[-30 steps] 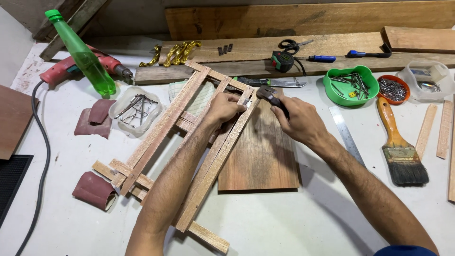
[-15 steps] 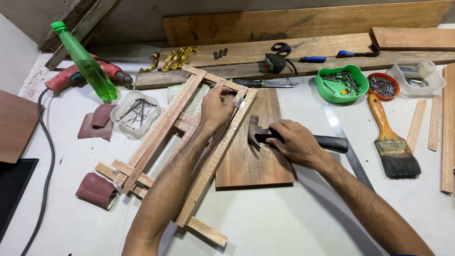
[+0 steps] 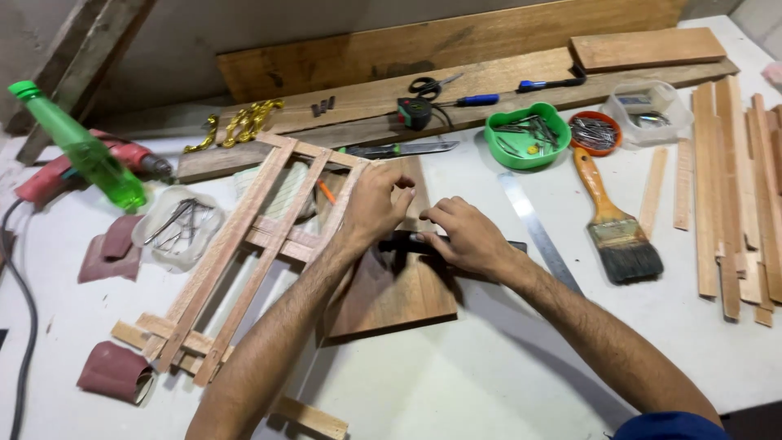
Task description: The person assembles a small wooden lattice frame on a workbench, positioning thin wood slats across a frame and hammering nails to fasten them. They pick nails from containers, mark positions with a pencil, hammer the nails in, then set the frame aside and sort through loose wood strips on the bench.
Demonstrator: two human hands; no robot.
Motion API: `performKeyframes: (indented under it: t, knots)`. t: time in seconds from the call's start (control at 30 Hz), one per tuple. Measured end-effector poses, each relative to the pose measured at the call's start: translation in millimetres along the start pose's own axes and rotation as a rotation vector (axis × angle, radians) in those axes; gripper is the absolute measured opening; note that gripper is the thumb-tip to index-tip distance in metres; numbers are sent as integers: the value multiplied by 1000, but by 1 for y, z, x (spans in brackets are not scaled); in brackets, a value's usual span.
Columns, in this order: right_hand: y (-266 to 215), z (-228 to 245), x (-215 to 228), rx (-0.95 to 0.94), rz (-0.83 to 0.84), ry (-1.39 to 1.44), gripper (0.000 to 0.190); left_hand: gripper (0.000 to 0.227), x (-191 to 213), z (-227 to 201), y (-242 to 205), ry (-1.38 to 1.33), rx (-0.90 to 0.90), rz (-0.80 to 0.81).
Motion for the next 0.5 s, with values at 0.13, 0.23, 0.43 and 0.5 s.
performKeyframes:
  t: [0.13,0.23,0.43,0.5]
  knots:
    - [-19,-58,34,-31,-66,-62,26,15,-54,-32,16,-40,8,160]
    - [-32,-102,64,-196,-43,-169,24,15,-98,-48,32,-80,-111,173]
    - [-58,-195,123,-490,-27,-385,18,15,-170,-73,76,-68,-57,356]
    - [-64,-225,140,-585,-98,-419,19,15,-192,-75,90,-49,-29,411]
Point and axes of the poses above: each hand's wrist, its own y-axis towards the middle knuckle, its own x-axis out of the back of the hand, z = x × y, the point moved 3 cm from there along y, towards the middle knuckle, and after that the axes turned 9 degrees about -z, right-handed, at the moved point
